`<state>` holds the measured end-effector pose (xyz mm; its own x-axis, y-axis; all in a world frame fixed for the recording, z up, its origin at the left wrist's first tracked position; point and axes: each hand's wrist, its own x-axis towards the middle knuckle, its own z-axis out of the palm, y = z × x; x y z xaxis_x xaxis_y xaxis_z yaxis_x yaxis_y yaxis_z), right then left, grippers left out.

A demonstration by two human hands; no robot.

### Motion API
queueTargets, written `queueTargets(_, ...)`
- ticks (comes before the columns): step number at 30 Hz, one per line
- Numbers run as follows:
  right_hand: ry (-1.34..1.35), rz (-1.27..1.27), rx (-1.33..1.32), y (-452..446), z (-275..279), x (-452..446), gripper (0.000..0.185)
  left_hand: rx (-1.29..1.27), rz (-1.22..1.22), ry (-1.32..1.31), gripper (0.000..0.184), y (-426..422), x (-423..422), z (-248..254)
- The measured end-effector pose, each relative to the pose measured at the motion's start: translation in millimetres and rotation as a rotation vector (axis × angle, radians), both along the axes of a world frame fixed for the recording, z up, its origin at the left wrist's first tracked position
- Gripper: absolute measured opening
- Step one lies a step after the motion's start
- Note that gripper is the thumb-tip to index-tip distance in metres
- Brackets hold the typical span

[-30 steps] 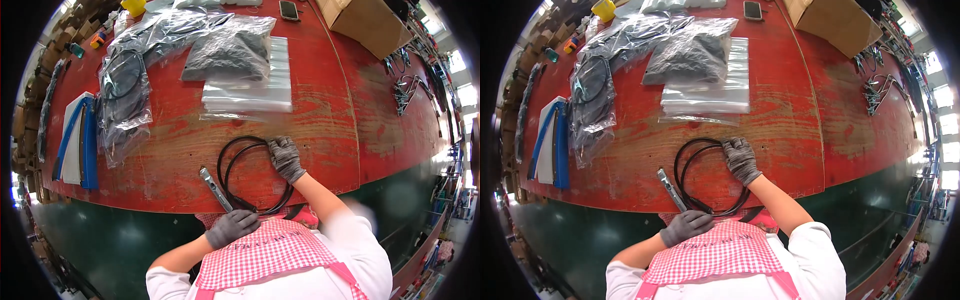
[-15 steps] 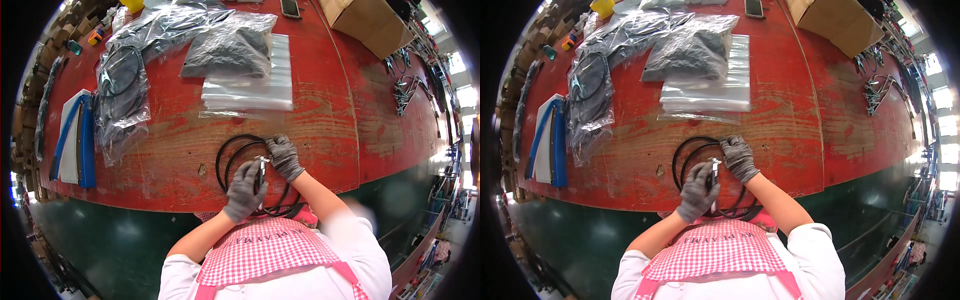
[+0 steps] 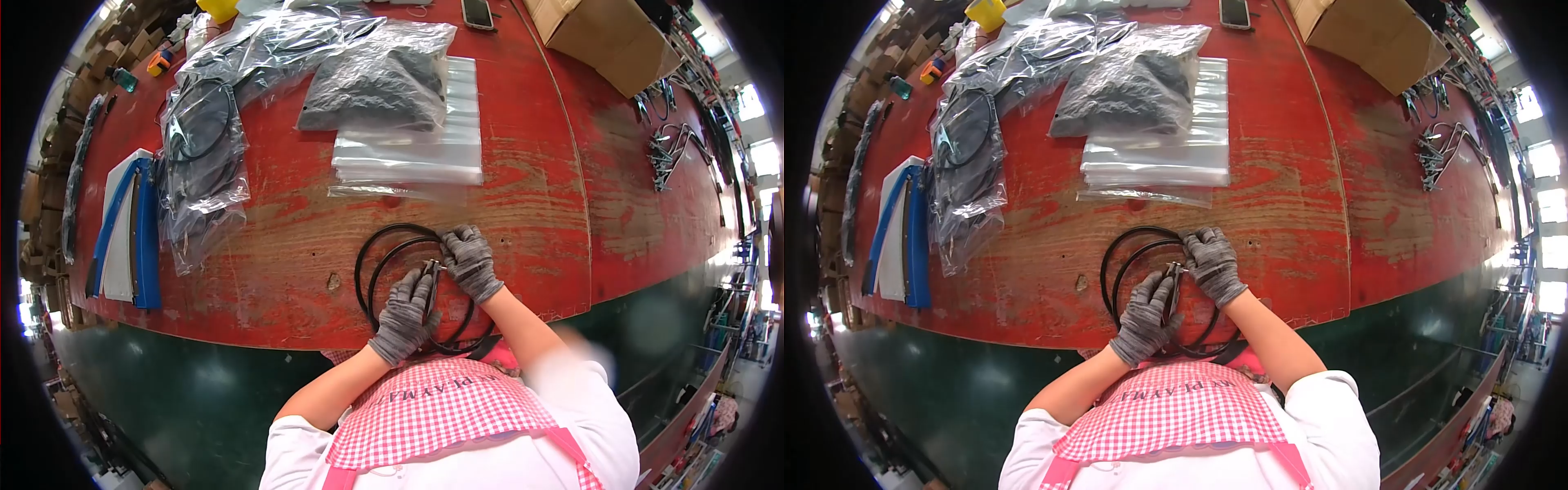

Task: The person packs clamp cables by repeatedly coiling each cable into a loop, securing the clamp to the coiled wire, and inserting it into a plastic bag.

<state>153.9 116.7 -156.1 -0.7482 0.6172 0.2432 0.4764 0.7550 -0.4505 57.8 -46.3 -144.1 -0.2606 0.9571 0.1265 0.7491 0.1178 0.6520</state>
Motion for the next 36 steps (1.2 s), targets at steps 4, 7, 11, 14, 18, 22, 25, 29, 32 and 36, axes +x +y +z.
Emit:
queueTargets(4,0.001,-0.004,-0.032,7.1,5.6,-1.7,0.025,0.161,0.002,0.079,0.059,24.3,-19.2,-1.3)
queueTargets(7,0.002,0.039,-0.124,15.4,10.2,0.3,0.022,0.216,-0.039,0.128,0.069,34.6,-32.0,5.9)
queueTargets(11,0.019,-0.041,-0.288,16.8,18.9,9.1,0.020,-0.072,0.247,0.468,0.097,42.6,-46.6,12.1)
queueTargets(14,-0.034,-0.135,-0.180,2.6,21.1,22.5,0.031,-0.158,0.220,0.276,0.089,43.4,-54.4,1.0)
queueTargets(18,-0.122,-0.146,-0.062,-30.0,16.2,43.1,0.057,-0.153,0.235,0.152,0.068,37.2,-52.2,3.0)
queueTargets(22,-0.085,-0.091,0.091,-39.5,9.4,48.6,0.053,-0.030,0.259,0.234,0.070,17.4,-46.4,-4.7)
queueTargets(25,-0.054,-0.051,0.090,-32.8,6.4,47.4,0.045,-0.104,0.291,0.308,0.078,5.3,-41.5,11.7)
queueTargets(29,-0.061,-0.029,0.099,-25.5,6.0,46.4,0.038,-0.202,0.385,0.291,0.091,-28.8,-19.6,12.7)
queueTargets(32,-0.077,-0.030,0.073,-24.7,3.1,41.6,0.037,-0.106,0.427,0.236,0.093,-34.4,-14.7,-1.7)
queueTargets(36,-0.169,-0.097,0.100,-25.1,-3.5,32.8,0.037,0.024,0.432,0.218,0.087,-10.0,-38.2,-3.8)
